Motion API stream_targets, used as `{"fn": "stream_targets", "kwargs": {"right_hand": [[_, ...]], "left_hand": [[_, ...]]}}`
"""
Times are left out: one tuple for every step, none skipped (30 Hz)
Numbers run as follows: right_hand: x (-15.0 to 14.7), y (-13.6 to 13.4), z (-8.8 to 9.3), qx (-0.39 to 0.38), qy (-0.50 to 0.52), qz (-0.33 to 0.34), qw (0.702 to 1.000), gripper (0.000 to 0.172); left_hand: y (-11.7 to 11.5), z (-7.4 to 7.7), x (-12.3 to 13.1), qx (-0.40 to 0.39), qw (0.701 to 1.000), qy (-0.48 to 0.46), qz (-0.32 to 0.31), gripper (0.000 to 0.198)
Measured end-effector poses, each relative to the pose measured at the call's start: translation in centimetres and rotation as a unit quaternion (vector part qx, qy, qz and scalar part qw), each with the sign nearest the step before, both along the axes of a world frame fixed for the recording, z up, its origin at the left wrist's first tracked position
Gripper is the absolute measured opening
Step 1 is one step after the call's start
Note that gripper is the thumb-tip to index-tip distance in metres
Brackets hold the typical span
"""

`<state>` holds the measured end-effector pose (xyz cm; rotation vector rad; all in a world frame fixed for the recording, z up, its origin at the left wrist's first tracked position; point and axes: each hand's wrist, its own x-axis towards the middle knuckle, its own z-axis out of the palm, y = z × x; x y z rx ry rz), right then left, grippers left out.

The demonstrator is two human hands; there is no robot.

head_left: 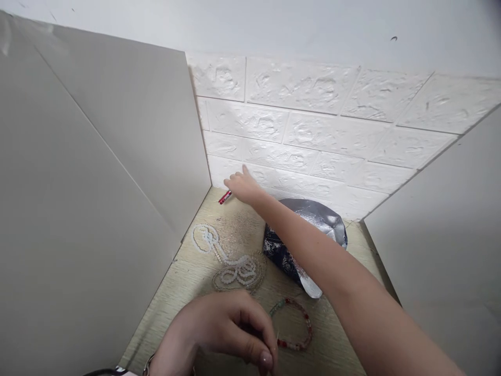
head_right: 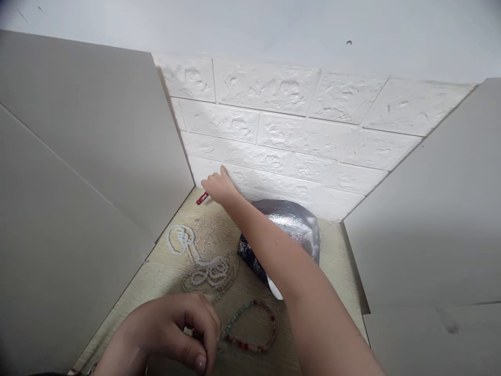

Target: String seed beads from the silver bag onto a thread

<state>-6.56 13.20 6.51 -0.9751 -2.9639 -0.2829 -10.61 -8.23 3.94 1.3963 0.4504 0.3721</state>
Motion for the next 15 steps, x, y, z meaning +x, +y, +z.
{"fn": "stream_targets", "kwargs": {"right_hand": [[0.4,0.2,0.3,-0.018,0.018,-0.032,0.999,0.026],[0.7,0.4,0.3,-0.039,0.031,-0.065,0.997,0.028],[1.0,0.6,0.1,-0.061,0.036,-0.094,0.993,0.029],[1.2,0.8,-0.2,-0.082,0.033,-0.116,0.989,0.030],[1.3,0.9,-0.8,-0.101,0.027,-0.132,0.986,0.031],[1.4,1.1,-1.4,-0.120,0.022,-0.145,0.982,0.031],[1.4,1.1,-2.0,-0.139,0.019,-0.158,0.978,0.030],[1.3,1.1,-2.7,-0.153,0.017,-0.168,0.974,0.030],[1.2,1.1,-3.2,-0.164,0.016,-0.178,0.970,0.030],[1.1,1.0,-3.7,-0.171,0.016,-0.187,0.967,0.031],[1.0,0.9,-4.0,-0.174,0.018,-0.195,0.965,0.031],[1.0,0.8,-4.2,-0.175,0.020,-0.201,0.964,0.032],[0.9,0.6,-4.3,-0.173,0.023,-0.204,0.963,0.032],[0.9,0.5,-4.3,-0.169,0.027,-0.206,0.964,0.032],[0.9,0.4,-4.3,-0.162,0.031,-0.206,0.964,0.032]], "left_hand": [[0.0,0.0,0.0,0.001,1.000,0.001,-0.007,0.033],[0.1,0.0,0.1,0.002,1.000,0.003,-0.012,0.032],[0.1,-0.1,0.1,0.003,1.000,0.005,-0.014,0.032],[0.1,-0.1,0.1,0.004,1.000,0.007,-0.014,0.032],[0.1,-0.2,0.0,0.005,1.000,0.007,-0.013,0.032],[0.1,-0.2,0.0,0.006,1.000,0.007,-0.011,0.032],[0.0,-0.3,0.0,0.007,1.000,0.007,-0.009,0.032],[0.0,-0.3,-0.1,0.008,1.000,0.006,-0.008,0.031],[-0.1,-0.3,-0.1,0.009,1.000,0.007,-0.009,0.031],[-0.2,-0.3,-0.2,0.010,1.000,0.008,-0.009,0.031],[-0.2,-0.2,-0.2,0.010,1.000,0.009,-0.009,0.031],[-0.2,-0.1,-0.2,0.009,1.000,0.008,-0.007,0.031],[-0.1,0.0,-0.3,0.010,1.000,0.001,-0.008,0.030],[0.1,0.0,-0.4,0.011,1.000,-0.014,-0.015,0.030],[0.3,0.1,-0.4,0.012,0.999,-0.037,-0.034,0.029]]}}
